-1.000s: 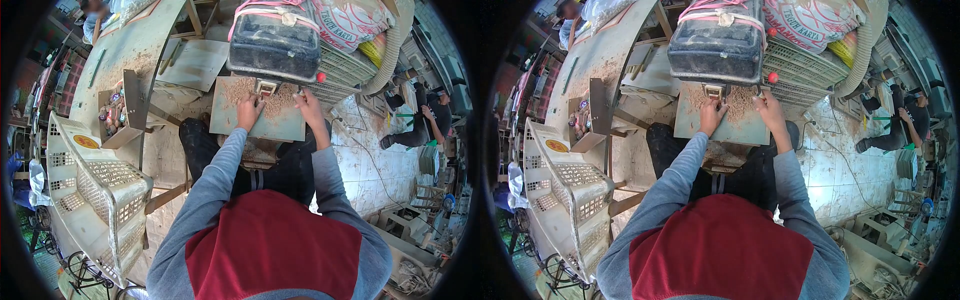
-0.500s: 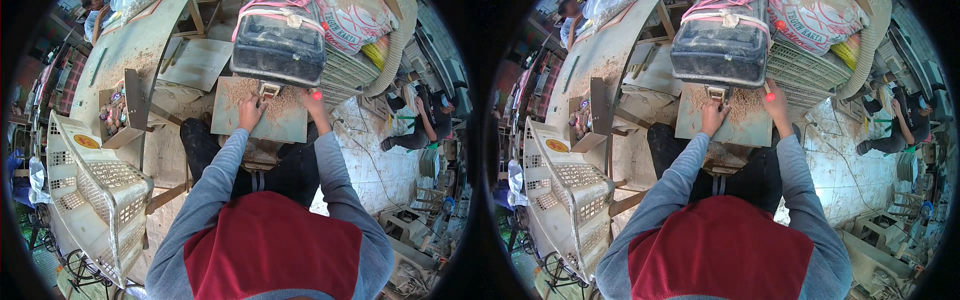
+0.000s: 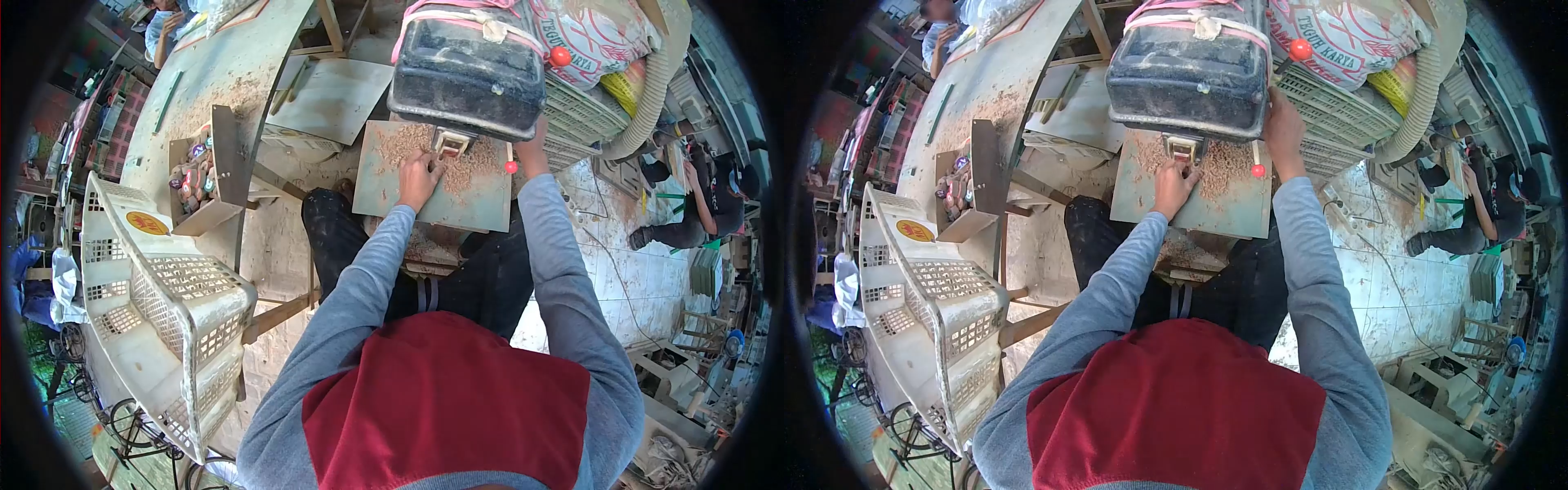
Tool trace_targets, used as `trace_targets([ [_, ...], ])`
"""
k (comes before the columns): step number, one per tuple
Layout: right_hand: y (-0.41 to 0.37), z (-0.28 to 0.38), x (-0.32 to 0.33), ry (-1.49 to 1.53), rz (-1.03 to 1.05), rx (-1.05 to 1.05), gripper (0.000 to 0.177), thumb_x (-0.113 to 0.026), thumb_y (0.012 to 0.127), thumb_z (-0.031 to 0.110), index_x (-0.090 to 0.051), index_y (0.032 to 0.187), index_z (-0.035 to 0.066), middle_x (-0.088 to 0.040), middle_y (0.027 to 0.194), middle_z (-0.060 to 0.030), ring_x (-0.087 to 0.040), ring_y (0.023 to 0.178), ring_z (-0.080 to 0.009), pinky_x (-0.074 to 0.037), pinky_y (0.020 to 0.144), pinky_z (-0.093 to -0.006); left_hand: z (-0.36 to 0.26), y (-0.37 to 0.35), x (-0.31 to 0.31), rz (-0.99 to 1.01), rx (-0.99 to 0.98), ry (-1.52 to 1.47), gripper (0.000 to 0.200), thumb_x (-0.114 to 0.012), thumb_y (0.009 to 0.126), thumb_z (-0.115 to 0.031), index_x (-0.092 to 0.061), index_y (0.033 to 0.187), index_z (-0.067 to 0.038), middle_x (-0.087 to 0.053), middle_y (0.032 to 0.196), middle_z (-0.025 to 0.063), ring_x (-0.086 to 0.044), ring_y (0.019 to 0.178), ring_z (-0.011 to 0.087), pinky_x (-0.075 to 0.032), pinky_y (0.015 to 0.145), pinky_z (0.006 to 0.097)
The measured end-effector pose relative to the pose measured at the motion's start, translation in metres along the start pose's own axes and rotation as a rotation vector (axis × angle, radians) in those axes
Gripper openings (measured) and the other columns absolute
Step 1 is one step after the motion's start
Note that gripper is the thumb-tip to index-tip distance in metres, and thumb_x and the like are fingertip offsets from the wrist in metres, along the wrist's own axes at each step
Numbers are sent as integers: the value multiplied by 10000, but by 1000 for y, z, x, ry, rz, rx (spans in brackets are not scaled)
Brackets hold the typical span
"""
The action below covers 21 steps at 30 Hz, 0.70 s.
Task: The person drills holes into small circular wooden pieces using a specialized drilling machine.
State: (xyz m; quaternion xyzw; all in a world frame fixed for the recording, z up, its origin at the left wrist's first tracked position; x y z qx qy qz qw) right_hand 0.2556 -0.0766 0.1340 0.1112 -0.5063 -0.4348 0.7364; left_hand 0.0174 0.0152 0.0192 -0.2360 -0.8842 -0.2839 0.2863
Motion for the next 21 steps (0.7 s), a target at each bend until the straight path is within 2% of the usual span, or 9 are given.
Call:
trace_targets([
  [3,-9,9,9,10,-93,29,368,-579,875,149,-600,1243,160,-683,989,-192,-653,864,-413,-510,739,-525,-1,-3,-1,-11,-7,-26,270,-788,741,-203,-708,892,6,-653,863,173,-624,808,349,-491,746,451],
  [5,-19,1,9,2,61,-78,334,-617,864,218,-631,1184,124,-679,950,-213,-643,863,-425,-502,749,-532,2,0,-1,32,3,-22,291,-783,747,-201,-703,937,3,-649,864,155,-625,805,333,-491,742,439],
  [7,-38,1,20,23,431,-34,344,-658,853,309,-663,1117,88,-674,841,-211,-672,804,-380,-514,735,-472,10,-1,-7,16,18,-47,301,-784,742,-205,-698,945,0,-636,883,155,-621,841,342,-480,778,445],
  [9,-68,18,49,410,840,-346,355,-626,930,341,-681,1053,13,-705,851,-107,-662,775,-167,-499,729,-295,9,-3,-3,67,75,-149,287,-768,748,-203,-690,939,-4,-627,915,165,-621,898,349,-486,802,455],
  [11,-109,33,76,979,796,-660,509,-506,1001,442,-594,1276,22,-705,976,-128,-663,829,-195,-504,813,-328,9,-12,0,10,134,-178,269,-757,754,-195,-690,933,-6,-626,908,172,-622,881,359,-492,783,449],
  [13,-147,27,81,1351,657,-726,628,-446,1004,518,-494,1375,14,-694,1040,-140,-653,914,-211,-490,872,-353,10,-21,25,-81,202,-177,250,-745,759,-187,-689,926,-8,-625,901,179,-623,865,369,-498,765,442],
  [16,-195,13,68,1357,591,-785,678,-412,1007,544,-442,1396,-11,-682,1072,-151,-641,951,-217,-478,865,-347,-12,-22,90,-221,296,-115,262,-736,808,-205,-689,948,10,-643,865,116,-636,783,291,-502,717,381],
  [19,-222,9,56,1205,599,-878,592,-461,1012,476,-494,1346,-11,-688,1044,-137,-644,885,-185,-482,799,-296,-40,-1,167,-570,506,-1055,323,-678,925,-308,-697,1014,2,-604,837,-44,-512,711,67,-427,654,249],
  [21,-222,17,48,1168,624,-889,554,-480,1013,444,-514,1328,-10,-689,1036,-132,-644,872,-171,-481,788,-281,-51,25,227,-633,308,-1419,189,-617,959,-257,-631,1005,-75,-571,821,-49,-478,661,59,-349,581,225],
])
Point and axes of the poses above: each hand's wrist, its own y-axis towards the middle knuckle, its own x-axis out of the back of the hand, z = x × y, the point moved 3 cm from there along y, towards the middle knuckle
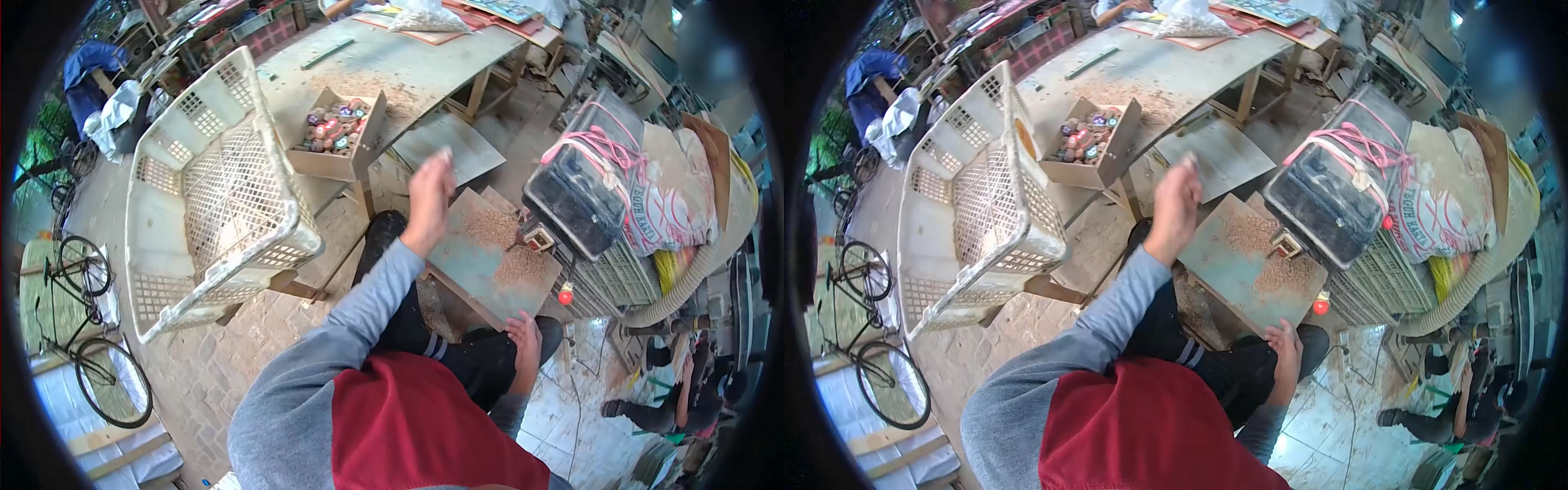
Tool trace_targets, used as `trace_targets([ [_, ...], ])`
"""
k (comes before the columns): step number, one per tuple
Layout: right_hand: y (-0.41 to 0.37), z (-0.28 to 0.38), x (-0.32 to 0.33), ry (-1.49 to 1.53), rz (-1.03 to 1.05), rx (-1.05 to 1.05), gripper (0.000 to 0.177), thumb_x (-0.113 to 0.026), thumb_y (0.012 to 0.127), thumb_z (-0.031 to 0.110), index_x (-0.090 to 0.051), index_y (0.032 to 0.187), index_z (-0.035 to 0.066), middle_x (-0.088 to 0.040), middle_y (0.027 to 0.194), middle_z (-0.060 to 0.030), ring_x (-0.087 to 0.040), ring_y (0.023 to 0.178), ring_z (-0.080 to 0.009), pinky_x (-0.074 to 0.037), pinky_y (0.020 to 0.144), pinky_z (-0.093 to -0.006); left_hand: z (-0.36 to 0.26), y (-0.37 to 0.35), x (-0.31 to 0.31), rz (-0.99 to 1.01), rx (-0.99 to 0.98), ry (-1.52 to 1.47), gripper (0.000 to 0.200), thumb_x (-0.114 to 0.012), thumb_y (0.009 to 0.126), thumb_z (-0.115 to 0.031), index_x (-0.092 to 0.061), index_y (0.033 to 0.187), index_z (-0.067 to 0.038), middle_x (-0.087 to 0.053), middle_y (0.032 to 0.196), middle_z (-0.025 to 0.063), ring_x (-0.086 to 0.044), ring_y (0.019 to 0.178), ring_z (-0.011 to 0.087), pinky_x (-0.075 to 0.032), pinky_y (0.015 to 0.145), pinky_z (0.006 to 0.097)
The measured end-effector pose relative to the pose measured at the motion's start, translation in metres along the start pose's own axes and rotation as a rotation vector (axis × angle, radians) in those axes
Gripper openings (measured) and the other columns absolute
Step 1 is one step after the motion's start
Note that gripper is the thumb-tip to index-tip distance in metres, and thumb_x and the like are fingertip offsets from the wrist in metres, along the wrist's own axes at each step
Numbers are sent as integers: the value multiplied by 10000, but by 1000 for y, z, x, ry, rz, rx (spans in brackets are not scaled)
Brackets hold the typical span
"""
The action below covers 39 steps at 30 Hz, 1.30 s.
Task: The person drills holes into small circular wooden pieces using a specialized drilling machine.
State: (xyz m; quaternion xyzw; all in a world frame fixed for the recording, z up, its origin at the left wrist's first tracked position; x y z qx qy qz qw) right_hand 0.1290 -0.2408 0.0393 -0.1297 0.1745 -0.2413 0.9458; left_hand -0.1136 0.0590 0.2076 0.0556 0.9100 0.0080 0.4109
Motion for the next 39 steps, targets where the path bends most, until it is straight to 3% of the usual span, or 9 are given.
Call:
trace_targets([
  [3,5,12,-22,-124,-11,21,480,-508,1009,375,-544,1297,-6,-690,1020,-118,-638,859,-149,-474,776,-268,-56,13,-26,-76,-117,-195,317,-582,976,-419,-620,1036,-110,-610,877,-34,-528,710,70,-406,638,235],
  [7,21,18,-40,-145,7,46,426,-531,1000,323,-565,1276,0,-692,998,-101,-630,834,-132,-465,763,-255,-39,-27,-18,-81,214,-190,417,-535,973,-519,-632,1063,-124,-633,859,-55,-573,767,64,-431,674,217],
  [11,32,1,-55,-207,-31,-8,392,-536,996,310,-599,1241,11,-696,976,-90,-627,831,-124,-456,762,-244,-34,-107,15,286,462,361,310,-574,982,-302,-640,1175,-69,-630,964,-9,-580,804,80,-470,742,253],
  [17,30,-22,-69,-311,-51,93,297,-560,989,242,-650,1121,-8,-645,735,-43,-519,555,-72,-388,504,-206,-238,-172,-35,970,293,859,344,-621,965,-273,-672,1112,34,-674,974,128,-650,894,204,-494,798,318],
  [21,23,-30,-88,-392,43,78,273,-551,989,243,-675,1034,3,-625,686,-28,-487,496,-58,-357,454,-211,-345,-184,-51,543,-113,1097,345,-576,949,-231,-698,784,47,-660,692,136,-622,598,198,-471,546,322],
  [23,24,-46,-95,-522,216,-40,276,-557,987,256,-684,961,12,-625,679,-31,-518,517,-59,-367,460,-215,-377,-167,-42,422,-168,1289,365,-545,984,-282,-678,827,20,-643,700,103,-612,617,157,-493,565,302],
  [33,28,-87,-93,-1144,517,-73,320,-596,934,255,-667,984,-53,-679,848,-220,-673,767,-303,-498,694,-392,-368,-79,62,449,943,1782,342,-472,985,-201,-630,1184,27,-706,984,118,-688,885,204,-543,808,331],
  [37,27,-85,-106,-1138,530,-137,306,-593,929,237,-669,1014,-47,-677,883,-242,-675,802,-341,-498,731,-391,-365,-71,112,702,1098,2145,319,-444,976,-210,-634,1098,16,-697,1042,129,-686,940,210,-537,810,336],
  [39,38,-103,-94,-1176,569,-132,305,-590,931,236,-670,1012,-46,-677,884,-242,-678,809,-330,-499,735,-386,-372,-74,129,575,1267,1880,323,-424,992,-219,-616,1084,25,-691,1055,136,-684,946,212,-543,813,339],
])
Point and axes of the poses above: each hand's wrist, its own y-axis towards the middle knuckle, its own x-axis out of the back of the hand, z = x × y, the point moved 3 cm from there along y, towards the middle knuckle
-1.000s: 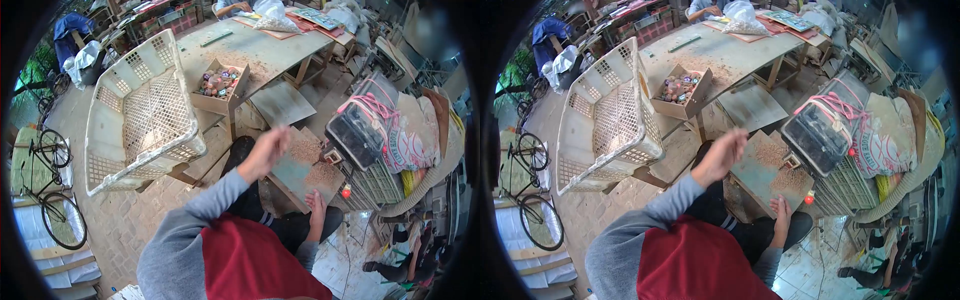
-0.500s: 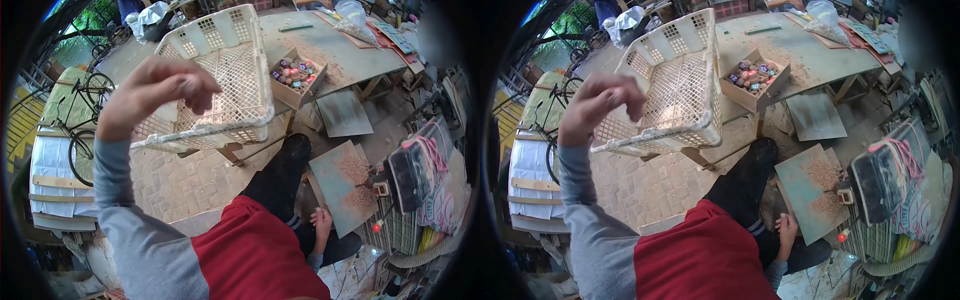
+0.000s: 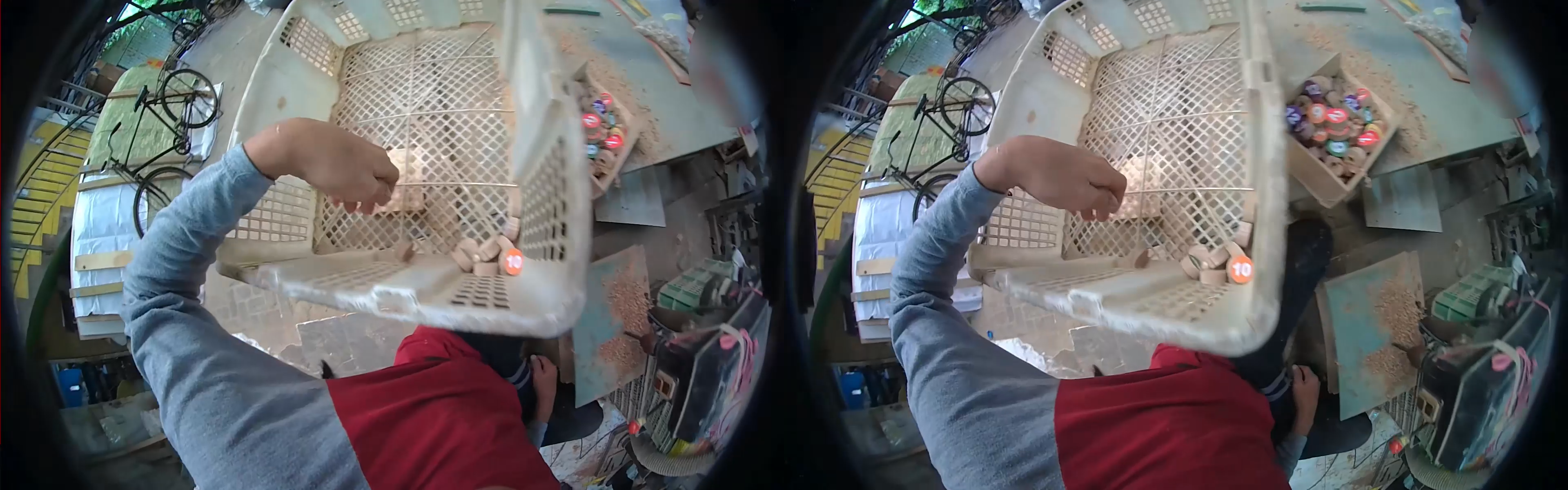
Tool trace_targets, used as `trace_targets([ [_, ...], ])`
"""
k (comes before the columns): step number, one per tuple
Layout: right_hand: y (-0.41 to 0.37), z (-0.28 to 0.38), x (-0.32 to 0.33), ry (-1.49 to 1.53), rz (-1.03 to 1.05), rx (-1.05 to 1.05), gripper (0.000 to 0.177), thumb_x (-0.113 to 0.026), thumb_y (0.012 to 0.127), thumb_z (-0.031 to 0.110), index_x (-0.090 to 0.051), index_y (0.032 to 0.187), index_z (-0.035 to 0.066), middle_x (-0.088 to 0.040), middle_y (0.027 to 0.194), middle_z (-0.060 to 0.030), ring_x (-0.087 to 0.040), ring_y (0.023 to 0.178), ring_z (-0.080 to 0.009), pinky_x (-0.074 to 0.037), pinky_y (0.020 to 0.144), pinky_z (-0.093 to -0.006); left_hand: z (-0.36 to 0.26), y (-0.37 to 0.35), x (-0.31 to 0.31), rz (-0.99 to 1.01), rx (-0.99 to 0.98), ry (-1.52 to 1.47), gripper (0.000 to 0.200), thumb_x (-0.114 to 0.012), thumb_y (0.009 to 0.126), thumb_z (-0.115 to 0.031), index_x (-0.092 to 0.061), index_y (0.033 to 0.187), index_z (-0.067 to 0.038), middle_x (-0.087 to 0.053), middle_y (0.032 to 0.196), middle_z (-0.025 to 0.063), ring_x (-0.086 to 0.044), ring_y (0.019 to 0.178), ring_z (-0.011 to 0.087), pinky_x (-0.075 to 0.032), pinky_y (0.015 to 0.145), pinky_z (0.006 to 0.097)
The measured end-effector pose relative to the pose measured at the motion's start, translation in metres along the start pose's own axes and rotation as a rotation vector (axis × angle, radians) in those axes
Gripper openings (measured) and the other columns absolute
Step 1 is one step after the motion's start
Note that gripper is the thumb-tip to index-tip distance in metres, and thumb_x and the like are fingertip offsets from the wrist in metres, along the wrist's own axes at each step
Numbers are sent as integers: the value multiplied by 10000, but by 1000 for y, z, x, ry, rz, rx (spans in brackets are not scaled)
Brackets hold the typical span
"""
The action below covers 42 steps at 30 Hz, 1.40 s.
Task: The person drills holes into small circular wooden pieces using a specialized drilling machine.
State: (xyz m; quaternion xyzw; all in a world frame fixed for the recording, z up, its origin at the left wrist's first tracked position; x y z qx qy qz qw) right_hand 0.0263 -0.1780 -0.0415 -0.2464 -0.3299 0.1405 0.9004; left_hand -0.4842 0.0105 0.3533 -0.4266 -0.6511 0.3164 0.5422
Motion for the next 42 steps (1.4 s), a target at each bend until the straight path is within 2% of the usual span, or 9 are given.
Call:
trace_targets([
  [2,2,4,-1,16,150,-80,377,-590,950,222,-602,1226,-34,-678,1128,-159,-632,1072,-230,-490,915,-349,8,3,-9,82,-5,-324,342,-398,1012,-226,-589,1128,33,-687,1060,139,-680,941,216,-550,818,343],
  [4,-2,21,3,-87,224,85,427,-514,1006,346,-623,1195,-21,-654,1103,-263,-639,990,-374,-479,864,-453,13,8,-16,148,-40,-365,348,-384,1023,-225,-568,1163,35,-686,1054,143,-678,945,219,-556,821,345],
  [10,31,49,2,-18,100,153,383,-526,1001,300,-633,1160,-32,-675,1026,-239,-643,943,-392,-500,810,-438,-10,15,-13,134,-238,-548,336,-448,1018,-239,-553,1196,26,-688,1051,170,-684,958,242,-547,788,365],
  [13,69,-12,-55,-247,-220,388,394,-517,1004,313,-625,1183,-22,-670,1036,-245,-645,962,-381,-496,826,-439,-24,19,-23,-52,-278,-141,306,-527,983,-245,-558,1118,28,-672,898,215,-672,838,365,-531,761,419],
  [21,31,139,11,166,-98,179,262,-555,943,167,-649,1091,-27,-689,941,-210,-680,860,-275,-504,778,-362,-25,38,-60,-495,-373,-5,169,-604,845,-102,-576,938,36,-598,867,185,-618,769,369,-505,753,447],
  [30,13,217,30,563,-6,170,259,-507,994,151,-655,1124,-18,-700,997,-111,-659,922,-170,-497,829,-303,-54,48,-39,-289,-320,-894,360,-552,956,-147,-558,1273,22,-620,1082,115,-626,957,192,-546,820,314],
  [38,-27,315,15,1302,616,203,714,-434,986,547,-329,1458,21,-576,1277,-193,-594,1137,-313,-513,897,-418,-69,60,-57,-205,-599,-925,548,-527,1000,-255,-342,1471,-46,-540,1203,110,-523,1069,177,-463,892,309],
  [39,-32,327,16,1330,653,208,738,-435,979,561,-261,1495,63,-537,1321,-197,-565,1180,-327,-502,920,-421,-96,38,-43,-139,-280,-1177,514,-518,992,-233,-376,1448,-43,-538,1245,111,-526,1065,187,-453,903,316],
  [42,-43,351,17,1352,706,273,767,-422,982,574,-88,1560,197,-444,1423,-181,-447,1319,-337,-433,1009,-445,-103,55,-47,-223,-164,-1265,471,-517,981,-235,-437,1402,-40,-551,1280,84,-536,1105,203,-450,905,307],
])
Point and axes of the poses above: each hand's wrist, its own y-axis towards the middle knuckle, its own x-axis out of the back of the hand, z = x × y, the point moved 3 cm from there along y, towards the middle knuckle
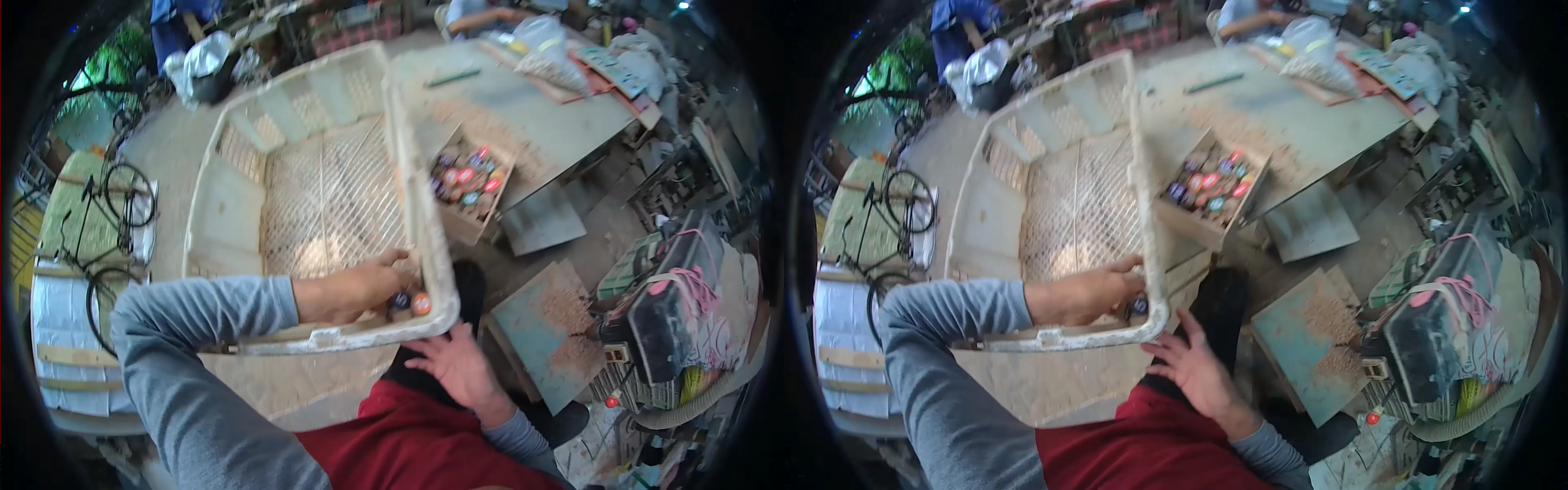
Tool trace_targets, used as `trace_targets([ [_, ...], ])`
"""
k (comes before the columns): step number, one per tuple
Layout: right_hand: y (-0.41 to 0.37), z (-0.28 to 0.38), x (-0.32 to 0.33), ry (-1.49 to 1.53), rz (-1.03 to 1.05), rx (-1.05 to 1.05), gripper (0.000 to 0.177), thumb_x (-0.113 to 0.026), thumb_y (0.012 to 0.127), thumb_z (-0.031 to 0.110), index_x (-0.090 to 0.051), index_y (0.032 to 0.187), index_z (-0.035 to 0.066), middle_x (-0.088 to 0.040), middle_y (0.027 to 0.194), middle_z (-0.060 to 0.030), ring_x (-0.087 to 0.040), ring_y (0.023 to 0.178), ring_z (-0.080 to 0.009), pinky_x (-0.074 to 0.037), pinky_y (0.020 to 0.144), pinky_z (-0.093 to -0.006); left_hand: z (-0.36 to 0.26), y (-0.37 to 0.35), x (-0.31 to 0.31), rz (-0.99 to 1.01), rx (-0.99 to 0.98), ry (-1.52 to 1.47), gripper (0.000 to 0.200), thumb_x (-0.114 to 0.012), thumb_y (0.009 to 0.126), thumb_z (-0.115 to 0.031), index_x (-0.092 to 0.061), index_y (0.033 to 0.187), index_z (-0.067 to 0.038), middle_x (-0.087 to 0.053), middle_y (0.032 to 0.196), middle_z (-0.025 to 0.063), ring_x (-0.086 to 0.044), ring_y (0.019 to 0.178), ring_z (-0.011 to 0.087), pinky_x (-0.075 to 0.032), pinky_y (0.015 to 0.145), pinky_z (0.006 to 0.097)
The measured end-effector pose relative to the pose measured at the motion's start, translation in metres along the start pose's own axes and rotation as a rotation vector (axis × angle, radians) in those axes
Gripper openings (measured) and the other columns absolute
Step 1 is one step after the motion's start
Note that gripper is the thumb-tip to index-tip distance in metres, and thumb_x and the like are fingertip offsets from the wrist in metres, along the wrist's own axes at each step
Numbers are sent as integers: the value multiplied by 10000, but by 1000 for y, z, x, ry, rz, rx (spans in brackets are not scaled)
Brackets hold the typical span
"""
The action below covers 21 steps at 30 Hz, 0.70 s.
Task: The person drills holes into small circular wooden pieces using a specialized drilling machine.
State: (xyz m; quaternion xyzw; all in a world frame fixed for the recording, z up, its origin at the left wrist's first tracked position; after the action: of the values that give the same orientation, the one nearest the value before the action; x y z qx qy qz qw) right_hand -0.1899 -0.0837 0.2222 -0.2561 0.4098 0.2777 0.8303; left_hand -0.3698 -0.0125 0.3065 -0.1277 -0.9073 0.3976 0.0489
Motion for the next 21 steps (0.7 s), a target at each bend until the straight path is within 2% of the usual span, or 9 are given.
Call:
trace_targets([
  [2,5,3,-12,19,52,-19,734,-414,997,555,-80,1559,222,-442,1431,-152,-426,1340,-315,-411,1029,-447,11,17,11,143,-148,103,460,-521,976,-234,-449,1393,-53,-543,1305,85,-537,1135,200,-466,892,328],
  [3,7,1,-13,29,85,-26,695,-395,1013,534,-73,1557,246,-434,1443,-132,-423,1345,-301,-405,1034,-449,12,25,7,49,-291,362,636,-559,921,-186,-323,1503,-92,-506,1342,230,-584,1125,337,-499,912,449],
  [4,8,3,-19,9,103,-19,670,-379,1024,521,-67,1553,253,-422,1453,-131,-421,1348,-297,-403,1036,-450,3,19,0,52,-194,252,686,-542,927,-183,-222,1529,-108,-569,1212,206,-598,1052,320,-527,845,472],
  [6,9,-1,-22,30,91,-30,660,-366,1028,524,-58,1550,264,-425,1449,-127,-421,1353,-284,-407,1030,-440,-17,-7,-12,65,41,147,542,-533,934,-187,-362,1431,-53,-562,1120,153,-597,958,268,-544,781,422],
  [9,6,2,-29,9,99,5,641,-361,1030,522,-70,1541,268,-428,1440,-124,-428,1353,-265,-416,1017,-420,-7,7,-7,95,-32,116,411,-517,948,-197,-436,1315,-31,-552,1011,100,-582,877,211,-536,737,377],
  [14,8,4,-31,95,56,-9,536,-374,1040,467,-203,1505,262,-440,1413,-152,-477,1297,-296,-445,1016,-448,4,23,5,87,-128,132,303,-479,995,-211,-482,1248,-45,-584,1014,91,-591,898,204,-519,760,373],
  [18,11,-5,-34,189,-3,-8,509,-407,1032,460,-270,1467,232,-452,1374,-145,-473,1275,-307,-398,1059,-471,1,12,6,34,-75,167,276,-543,987,-243,-547,1176,-42,-624,1050,96,-606,946,192,-519,776,359],
  [20,15,-8,-38,229,-34,-12,496,-422,1027,461,-307,1444,220,-457,1357,-141,-475,1258,-315,-378,1076,-479,8,19,18,103,-145,330,263,-549,984,-228,-548,1173,-44,-622,1058,90,-607,955,199,-518,788,356],
  [21,17,-9,-40,298,-31,5,483,-443,1019,455,-346,1407,185,-463,1332,-141,-481,1231,-319,-365,1085,-480,0,5,9,-22,-70,265,280,-533,986,-228,-543,1175,-21,-629,1049,93,-613,925,207,-526,791,351],
])
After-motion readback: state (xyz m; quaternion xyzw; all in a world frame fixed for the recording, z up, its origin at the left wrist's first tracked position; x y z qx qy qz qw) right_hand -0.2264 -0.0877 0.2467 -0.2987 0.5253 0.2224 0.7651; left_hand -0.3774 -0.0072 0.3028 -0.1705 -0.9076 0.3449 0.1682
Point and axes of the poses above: each hand's wrist, its own y-axis towards the middle knuckle, its own x-axis out of the back of the hand, z = x × y, the point moved 3 cm from there along y, towards the middle knuckle
